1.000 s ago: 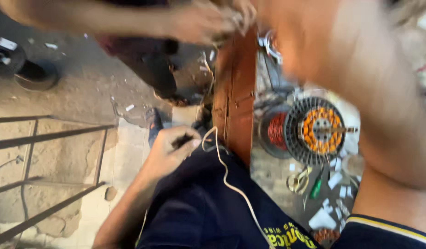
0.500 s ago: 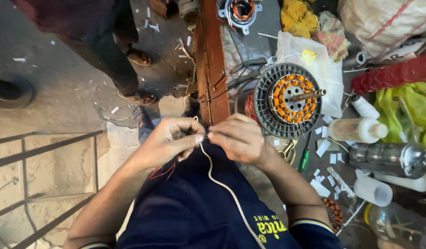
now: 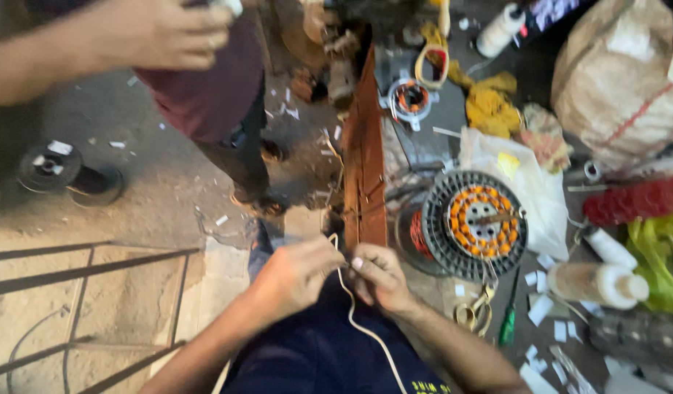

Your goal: The person works on a motor stator, stripping wire insulation with shears, twisting wires together, and inserting white insulating tubes into the stator slots. A coworker works on a similar component nearby.

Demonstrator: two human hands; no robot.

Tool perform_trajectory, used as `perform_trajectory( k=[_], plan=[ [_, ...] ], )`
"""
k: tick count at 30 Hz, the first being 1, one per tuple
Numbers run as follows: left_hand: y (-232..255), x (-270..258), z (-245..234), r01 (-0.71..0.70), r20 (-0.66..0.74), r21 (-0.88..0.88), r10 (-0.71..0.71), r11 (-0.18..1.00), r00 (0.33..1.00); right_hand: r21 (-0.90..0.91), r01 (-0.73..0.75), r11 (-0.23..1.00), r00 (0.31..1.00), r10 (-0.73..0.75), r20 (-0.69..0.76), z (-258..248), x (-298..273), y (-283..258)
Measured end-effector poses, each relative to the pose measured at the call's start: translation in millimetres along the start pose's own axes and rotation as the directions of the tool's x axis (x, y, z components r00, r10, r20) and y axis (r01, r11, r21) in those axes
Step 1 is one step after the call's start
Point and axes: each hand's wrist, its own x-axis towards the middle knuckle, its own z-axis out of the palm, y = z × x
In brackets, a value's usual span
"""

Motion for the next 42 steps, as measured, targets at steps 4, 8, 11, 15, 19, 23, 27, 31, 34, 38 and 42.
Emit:
perform_trajectory(
  k=[4, 8, 11, 15, 19, 23, 27, 31, 34, 38, 42],
  plan=[
    [-1.4, 3.0, 0.0, -0.108, 0.020, 0.136, 0.107, 0.985, 0.994, 0.282, -0.218, 0.934, 0.971, 0.238, -0.037, 8.3, -11.5, 10.9],
    [-9.9, -1.0, 10.3, 0.100, -0.019, -0.155, -0.104, 0.983, 0.994, -0.147, 0.126, 0.981, 0.982, -0.144, -0.122, -7.9, -4.7, -0.6],
    [-20.4, -3.9, 20.9, 0.490, 0.237, -0.564, -0.438, 0.665, 0.867, -0.574, 0.512, 0.640, 0.805, -0.589, 0.061, -14.6, 8.3, -13.3],
    [-30.5, -10.2, 25.3, 0.661, 0.432, -0.638, -0.527, 0.396, 0.732, -0.633, 0.630, 0.449, 0.692, -0.695, 0.196, -20.1, 15.9, -25.2],
    [-26.0, -13.2, 23.3, 0.589, 0.336, -0.577, -0.494, 0.566, 0.802, -0.634, 0.629, 0.450, 0.703, -0.677, 0.217, -18.3, 14.5, -19.6],
    [-14.1, -16.0, 15.0, 0.051, -0.029, -0.132, -0.055, 0.990, 0.998, -0.299, 0.296, 0.907, 0.946, -0.322, -0.040, -1.3, 1.0, -2.9],
    [-17.1, -13.1, 1.7, -0.332, 0.024, 0.257, 0.337, 0.908, 0.941, 0.405, -0.365, 0.838, 0.931, 0.331, 0.155, 18.6, -10.5, 4.6],
    [-21.5, -19.3, 13.0, 0.005, -0.119, 0.022, -0.002, 1.000, 0.993, 0.107, -0.131, 0.986, 0.991, 0.132, -0.005, 8.8, -8.6, -6.4],
    [-31.7, -28.0, 22.2, 0.318, 0.015, -0.463, -0.352, 0.827, 0.936, -0.520, 0.374, 0.768, 0.898, -0.439, -0.002, 5.0, 0.5, -16.5],
    [-49.9, -34.8, 22.3, 0.638, 0.366, -0.696, -0.603, 0.328, 0.709, -0.705, 0.558, 0.438, 0.723, -0.674, 0.152, -1.0, 9.3, -20.0],
    [-46.2, -27.9, 13.1, 0.689, 0.443, -0.624, -0.560, 0.369, 0.701, -0.701, 0.523, 0.486, 0.738, -0.669, 0.086, 0.5, 5.7, -9.0]
  ],
)
